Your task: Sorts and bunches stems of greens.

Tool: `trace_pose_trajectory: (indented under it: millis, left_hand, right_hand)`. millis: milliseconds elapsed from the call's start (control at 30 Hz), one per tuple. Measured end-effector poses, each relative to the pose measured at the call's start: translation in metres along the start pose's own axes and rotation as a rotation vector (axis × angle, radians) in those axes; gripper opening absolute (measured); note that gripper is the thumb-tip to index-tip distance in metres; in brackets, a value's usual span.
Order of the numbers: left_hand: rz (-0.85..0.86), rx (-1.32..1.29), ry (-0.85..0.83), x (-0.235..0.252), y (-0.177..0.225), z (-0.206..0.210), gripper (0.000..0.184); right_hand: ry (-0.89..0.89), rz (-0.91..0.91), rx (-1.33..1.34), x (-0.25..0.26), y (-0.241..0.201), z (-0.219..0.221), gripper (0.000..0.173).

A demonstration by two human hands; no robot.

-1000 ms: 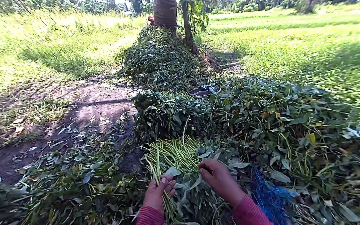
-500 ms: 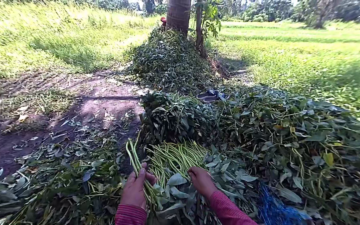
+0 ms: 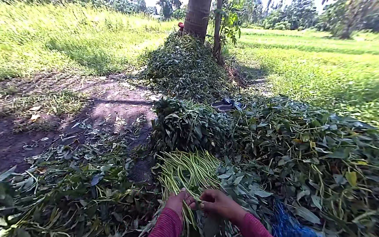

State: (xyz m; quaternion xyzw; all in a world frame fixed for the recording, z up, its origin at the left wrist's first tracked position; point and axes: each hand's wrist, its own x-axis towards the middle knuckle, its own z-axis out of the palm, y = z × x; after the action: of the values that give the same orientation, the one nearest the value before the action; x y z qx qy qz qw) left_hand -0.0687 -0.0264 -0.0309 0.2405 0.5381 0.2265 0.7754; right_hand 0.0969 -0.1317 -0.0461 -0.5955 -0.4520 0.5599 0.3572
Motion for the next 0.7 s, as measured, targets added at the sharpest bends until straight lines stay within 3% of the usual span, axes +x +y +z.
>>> trace_pose_trajectory:
  millis: [100,233,300,433,500,633,700]
  left_hand:
    - [0.049,0.054,-0.040,0.005,-0.010,0.001,0.030]
    - [0.130,0.114,-0.153,-0.001,-0.006,-0.004,0.024]
    - [0.152,0.148,-0.205,-0.007,-0.001,-0.006,0.023]
    - [0.268,0.257,-0.215,-0.018,0.003,-0.013,0.025]
    - [0.325,0.250,-0.174,-0.021,0.003,-0.015,0.024]
    - [0.208,-0.094,0.019,-0.039,0.003,-0.007,0.018]
    - [0.160,-0.269,0.086,-0.042,0.009,-0.008,0.014]
  right_hand:
    - [-0.107,0.001,-0.057,-0.015,0.000,0.008,0.033]
    - [-0.172,-0.038,0.341,-0.028,0.014,0.016,0.032]
    - [-0.195,-0.029,0.364,-0.028,0.015,0.018,0.021]
    - [-0.153,-0.026,0.029,-0.023,0.002,0.032,0.024]
    - [-0.051,0.004,-0.221,-0.020,-0.006,0.049,0.027]
    - [0.297,0.001,-0.734,-0.016,-0.016,0.089,0.029]
    - [0.317,-0.107,-0.755,-0.011,-0.009,0.094,0.030]
